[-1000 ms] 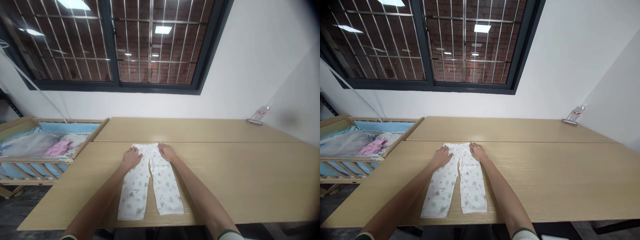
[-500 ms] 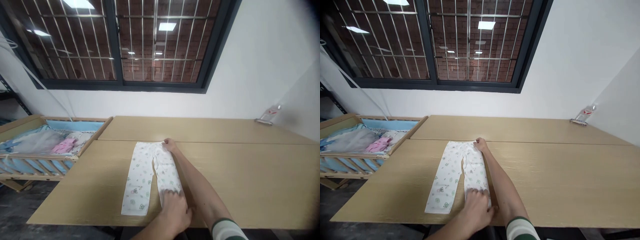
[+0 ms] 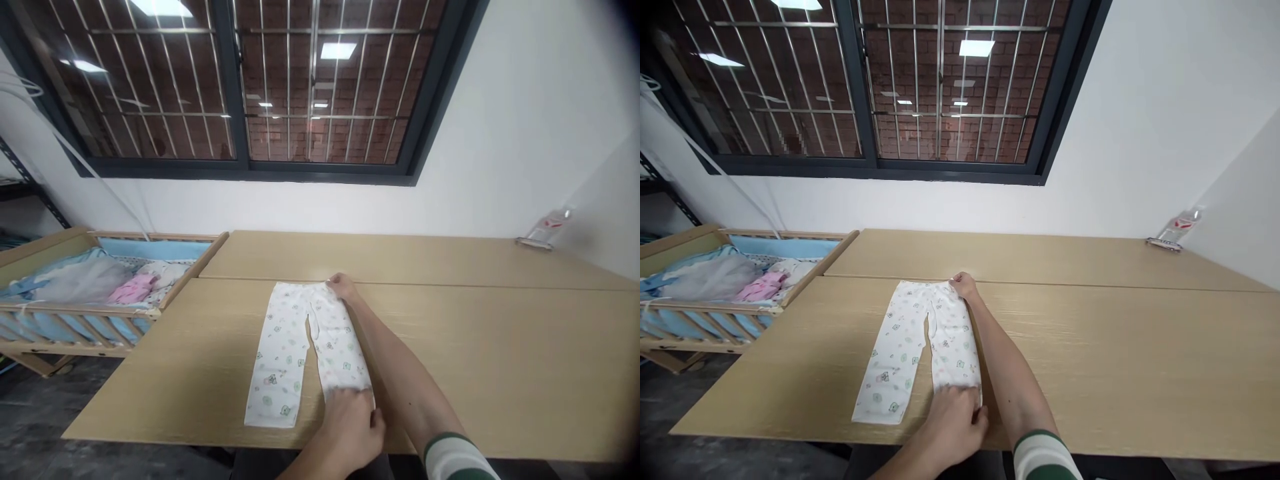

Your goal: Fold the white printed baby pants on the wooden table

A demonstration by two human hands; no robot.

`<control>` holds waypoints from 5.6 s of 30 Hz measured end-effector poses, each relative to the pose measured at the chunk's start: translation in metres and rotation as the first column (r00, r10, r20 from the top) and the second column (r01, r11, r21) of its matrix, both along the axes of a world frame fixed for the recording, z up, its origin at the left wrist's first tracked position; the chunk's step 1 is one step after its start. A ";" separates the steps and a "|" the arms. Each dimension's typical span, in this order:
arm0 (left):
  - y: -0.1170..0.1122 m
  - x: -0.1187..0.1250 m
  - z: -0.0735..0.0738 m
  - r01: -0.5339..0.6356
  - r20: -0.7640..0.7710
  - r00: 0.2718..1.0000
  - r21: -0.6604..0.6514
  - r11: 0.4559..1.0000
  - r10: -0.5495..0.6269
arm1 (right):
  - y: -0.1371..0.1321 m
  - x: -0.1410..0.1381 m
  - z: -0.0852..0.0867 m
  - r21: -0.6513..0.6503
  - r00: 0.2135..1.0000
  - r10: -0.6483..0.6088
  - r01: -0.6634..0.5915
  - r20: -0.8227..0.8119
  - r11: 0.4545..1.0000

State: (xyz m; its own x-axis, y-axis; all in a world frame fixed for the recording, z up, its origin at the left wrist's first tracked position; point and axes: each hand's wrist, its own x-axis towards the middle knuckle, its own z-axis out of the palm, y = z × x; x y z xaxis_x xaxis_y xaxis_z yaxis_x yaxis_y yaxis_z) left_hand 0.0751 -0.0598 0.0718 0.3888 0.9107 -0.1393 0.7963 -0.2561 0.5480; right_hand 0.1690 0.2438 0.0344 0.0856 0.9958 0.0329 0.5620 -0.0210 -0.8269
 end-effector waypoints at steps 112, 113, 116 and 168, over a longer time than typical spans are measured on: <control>-0.049 -0.133 -0.079 -0.015 -0.108 0.979 0.805 0.593 0.171 | -0.141 -0.051 0.015 0.274 0.643 0.507 -0.734 0.574 0.621; -0.047 -0.140 -0.075 -0.015 -0.095 0.984 0.806 0.592 0.153 | -0.162 -0.045 0.020 0.234 0.608 0.590 -0.775 0.531 0.587; -0.045 -0.153 -0.068 0.014 -0.084 0.992 0.813 0.583 0.092 | -0.222 -0.029 0.035 0.125 0.460 0.751 -0.879 0.474 0.459; 0.159 -0.118 0.002 -0.381 -0.040 0.892 0.470 0.796 0.450 | -0.049 -0.041 -0.011 0.261 0.942 0.284 -0.324 0.180 0.909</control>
State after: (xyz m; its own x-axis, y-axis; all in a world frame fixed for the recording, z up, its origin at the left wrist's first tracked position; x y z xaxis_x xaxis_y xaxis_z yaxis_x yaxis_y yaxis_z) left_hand -0.0433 0.0989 0.0737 -0.0341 0.9565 0.2897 0.9414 -0.0666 0.3307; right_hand 0.1278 0.1945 0.0233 -0.2448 0.9199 0.3062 0.6103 0.3916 -0.6886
